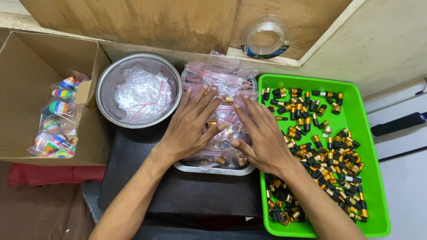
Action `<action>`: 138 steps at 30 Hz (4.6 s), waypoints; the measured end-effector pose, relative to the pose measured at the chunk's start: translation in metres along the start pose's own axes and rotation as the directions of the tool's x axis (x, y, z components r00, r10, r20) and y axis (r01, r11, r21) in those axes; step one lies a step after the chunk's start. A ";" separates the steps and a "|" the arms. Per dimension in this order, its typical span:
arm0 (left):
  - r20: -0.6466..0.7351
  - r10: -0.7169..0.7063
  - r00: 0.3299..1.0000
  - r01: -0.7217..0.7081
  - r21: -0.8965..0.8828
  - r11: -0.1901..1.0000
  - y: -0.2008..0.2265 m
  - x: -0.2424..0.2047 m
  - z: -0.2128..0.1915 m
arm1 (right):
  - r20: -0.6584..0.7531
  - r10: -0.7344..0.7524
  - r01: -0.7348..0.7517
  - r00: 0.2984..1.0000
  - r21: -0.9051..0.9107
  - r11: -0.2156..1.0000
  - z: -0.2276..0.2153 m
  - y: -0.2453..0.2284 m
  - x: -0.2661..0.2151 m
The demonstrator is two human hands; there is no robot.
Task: The person places small black and gold cylindrical objects into clear plastic ziplock bags. They pick up the objects from a green tray, insert them into the bags, and then seal the bags before placing them into a metal bowl.
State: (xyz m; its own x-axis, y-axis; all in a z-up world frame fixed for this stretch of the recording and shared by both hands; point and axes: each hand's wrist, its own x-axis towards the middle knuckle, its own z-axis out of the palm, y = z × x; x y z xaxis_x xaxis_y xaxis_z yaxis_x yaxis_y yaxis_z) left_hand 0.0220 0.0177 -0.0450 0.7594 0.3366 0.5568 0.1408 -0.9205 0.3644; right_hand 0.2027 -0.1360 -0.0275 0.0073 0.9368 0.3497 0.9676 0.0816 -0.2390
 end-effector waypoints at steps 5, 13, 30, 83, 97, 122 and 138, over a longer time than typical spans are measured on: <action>0.142 -0.033 0.989 0.019 0.094 0.995 -0.001 -0.005 0.005 | 0.140 0.058 -0.054 0.988 -0.031 0.998 0.007 0.004 0.008; 0.238 -0.079 0.968 0.032 0.197 0.980 -0.006 -0.005 0.008 | 0.324 0.094 -0.051 0.941 -0.140 0.989 0.018 0.010 0.019; -0.154 -0.021 0.988 0.003 -0.118 0.993 -0.010 0.000 -0.011 | 0.125 0.251 -0.257 0.960 0.028 0.966 -0.036 0.032 -0.009; -0.245 -0.474 0.845 0.471 -0.077 0.879 -0.101 -0.014 -0.078 | -0.068 0.349 -0.321 0.935 0.259 0.911 -0.027 0.058 -0.024; -0.402 -0.321 0.857 0.109 -0.468 0.877 -0.031 0.010 -0.056 | -0.155 0.283 -0.242 0.946 0.241 0.940 -0.027 0.049 -0.022; 0.190 -0.177 0.966 0.259 -0.762 0.594 0.041 0.022 -0.026 | -0.244 0.452 -0.131 0.858 0.746 0.653 -0.020 -0.023 -0.003; 0.109 -0.353 0.929 0.293 -0.798 0.526 0.026 0.025 -0.029 | -0.223 0.509 -0.197 0.831 0.739 0.645 -0.014 0.003 -0.017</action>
State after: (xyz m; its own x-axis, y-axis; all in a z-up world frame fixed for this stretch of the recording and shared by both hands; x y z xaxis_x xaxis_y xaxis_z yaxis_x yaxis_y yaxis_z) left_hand 0.0261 0.0081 -0.0005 0.7248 0.6165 0.3076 -0.2103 -0.2272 0.9509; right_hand 0.2088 -0.1563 -0.0218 0.5551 0.7445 0.3709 0.4360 0.1192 -0.8920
